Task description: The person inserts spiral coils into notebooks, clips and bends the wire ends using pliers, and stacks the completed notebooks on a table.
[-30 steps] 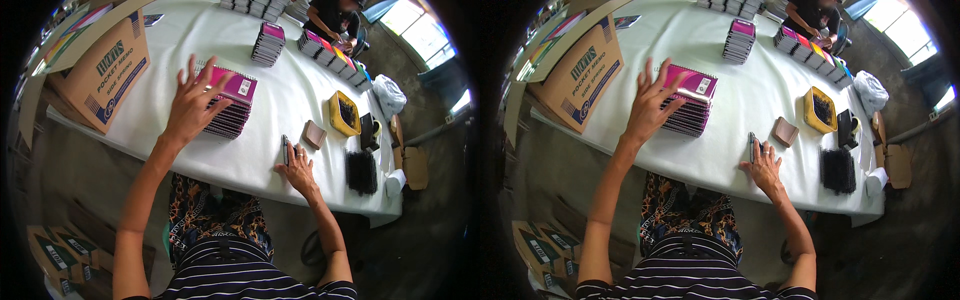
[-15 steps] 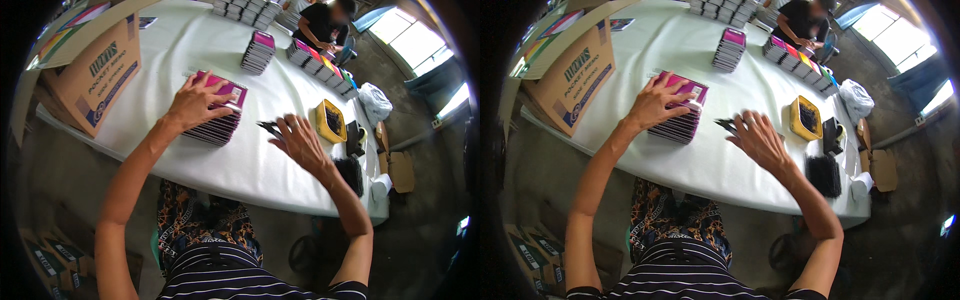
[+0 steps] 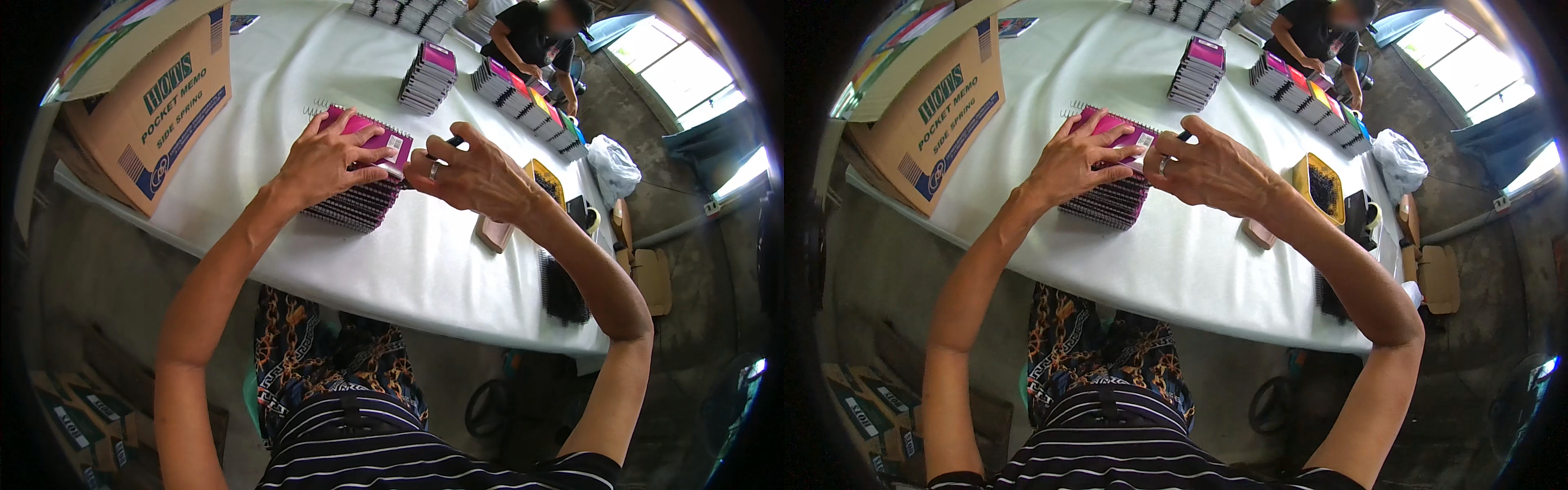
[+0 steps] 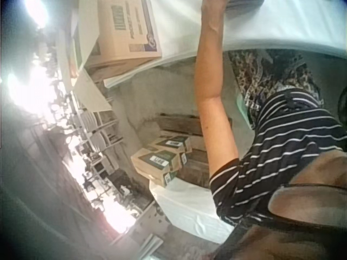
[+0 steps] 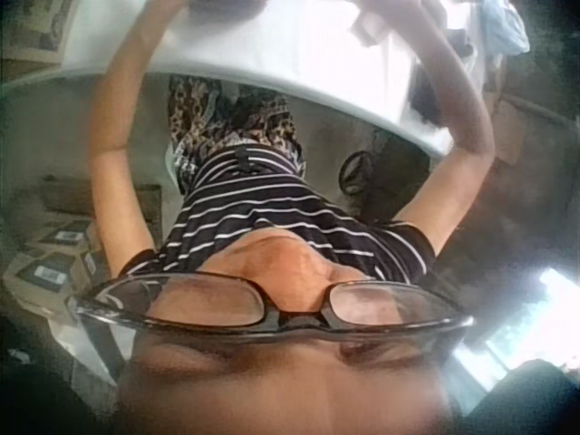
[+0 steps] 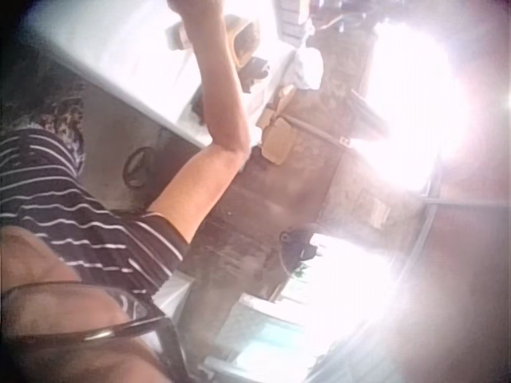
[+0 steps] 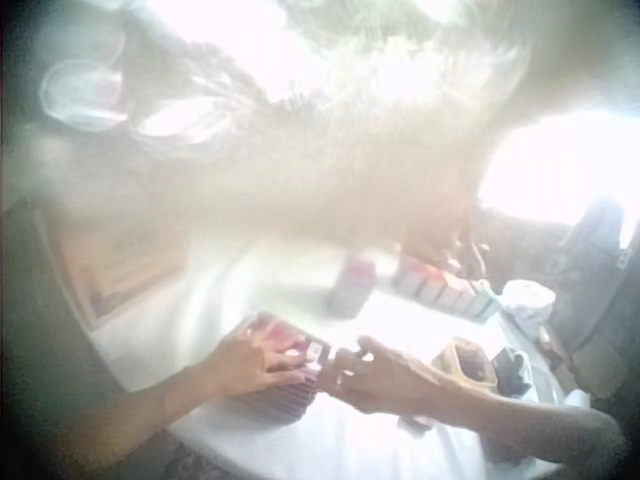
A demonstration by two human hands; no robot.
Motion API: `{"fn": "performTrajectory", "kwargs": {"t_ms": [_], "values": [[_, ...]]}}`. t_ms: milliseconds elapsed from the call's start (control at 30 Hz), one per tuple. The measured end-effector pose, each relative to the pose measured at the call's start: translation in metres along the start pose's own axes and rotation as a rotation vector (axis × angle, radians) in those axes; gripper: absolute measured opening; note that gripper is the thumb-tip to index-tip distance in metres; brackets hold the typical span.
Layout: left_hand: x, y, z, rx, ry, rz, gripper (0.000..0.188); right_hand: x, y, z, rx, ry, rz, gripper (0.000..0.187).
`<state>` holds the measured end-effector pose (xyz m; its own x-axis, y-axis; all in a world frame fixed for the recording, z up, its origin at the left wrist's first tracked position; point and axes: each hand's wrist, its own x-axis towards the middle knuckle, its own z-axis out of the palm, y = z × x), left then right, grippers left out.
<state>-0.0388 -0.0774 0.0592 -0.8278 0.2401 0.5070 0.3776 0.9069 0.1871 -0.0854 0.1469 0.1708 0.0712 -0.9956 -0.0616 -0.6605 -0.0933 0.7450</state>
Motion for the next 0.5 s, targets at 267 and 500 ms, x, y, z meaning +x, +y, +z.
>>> {"fn": "performTrajectory", "kwargs": {"t_ms": [267, 500], "values": [[0.0, -0.001, 0.0, 0.001, -0.013, 0.001, 0.05, 0.007, -0.001, -0.007, -0.09, 0.022, -0.045, 0.015], [0.001, -0.001, 0.0, 0.034, -0.044, 0.004, 0.05, 0.009, -0.012, -0.013, -0.057, -0.106, 0.073, 0.009]]}}
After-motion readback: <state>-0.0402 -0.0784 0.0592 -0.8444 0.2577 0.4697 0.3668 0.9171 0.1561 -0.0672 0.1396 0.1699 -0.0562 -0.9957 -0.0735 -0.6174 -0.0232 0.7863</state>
